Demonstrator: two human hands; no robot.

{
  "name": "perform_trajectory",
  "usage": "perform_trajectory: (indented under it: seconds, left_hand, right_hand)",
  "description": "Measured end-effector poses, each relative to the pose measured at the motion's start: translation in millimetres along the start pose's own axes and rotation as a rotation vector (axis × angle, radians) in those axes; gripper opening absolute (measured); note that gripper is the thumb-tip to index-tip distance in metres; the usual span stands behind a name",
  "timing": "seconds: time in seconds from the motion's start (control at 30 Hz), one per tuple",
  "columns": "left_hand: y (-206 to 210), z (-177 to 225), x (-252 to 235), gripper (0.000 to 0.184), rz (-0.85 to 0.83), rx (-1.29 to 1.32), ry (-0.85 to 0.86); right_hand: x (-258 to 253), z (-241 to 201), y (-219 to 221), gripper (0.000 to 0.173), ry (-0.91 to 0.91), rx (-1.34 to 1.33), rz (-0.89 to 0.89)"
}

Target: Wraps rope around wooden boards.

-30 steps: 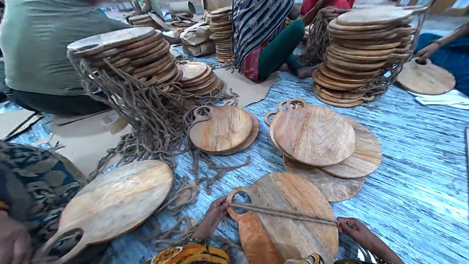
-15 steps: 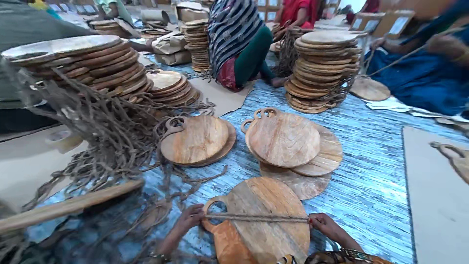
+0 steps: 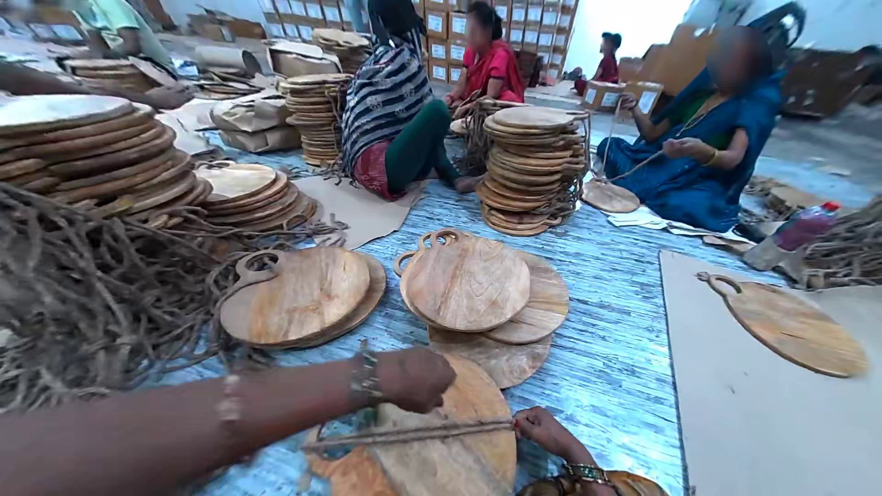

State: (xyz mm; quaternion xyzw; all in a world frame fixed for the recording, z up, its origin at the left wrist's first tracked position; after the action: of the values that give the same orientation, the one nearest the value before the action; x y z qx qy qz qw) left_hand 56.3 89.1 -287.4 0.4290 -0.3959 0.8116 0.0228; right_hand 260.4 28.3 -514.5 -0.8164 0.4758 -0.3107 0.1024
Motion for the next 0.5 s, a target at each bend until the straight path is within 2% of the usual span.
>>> perform_trajectory:
  seconds: [0.1,0.23,0.33,0.5]
  left_hand:
    - [24,35,-68,0.038,-0.02,0.004,0.016]
    - [65,47,-137,0.041,0.001,0.201,-0.022]
    - [84,42,-149,0.043,0.099,0.308,-0.019]
    - [92,32,-146,0.04,0.214,0.331,0.019]
  right_hand:
    - [-2,0,3,0.034,-0.04,-0.013,0.018]
    - [0,-4,3,0.034,0.069,-0.036,-0.016]
    - [-1,0,5,0.034,0.049,-0.056,-0.012]
    - [-4,5,7,0.034,-0.003,-0.087,-0.021]
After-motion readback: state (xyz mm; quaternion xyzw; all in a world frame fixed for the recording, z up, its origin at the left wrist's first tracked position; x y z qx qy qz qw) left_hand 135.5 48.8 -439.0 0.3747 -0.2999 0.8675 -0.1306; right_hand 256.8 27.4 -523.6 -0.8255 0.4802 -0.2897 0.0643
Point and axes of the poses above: each hand's wrist, its own x-axis away from the middle knuckle, its own y-axis out of the palm, z = x × y, the point moved 5 cm from there along -x, towards the middle knuckle, and after that the axes turned 8 degrees about x, right-handed, at the moved point
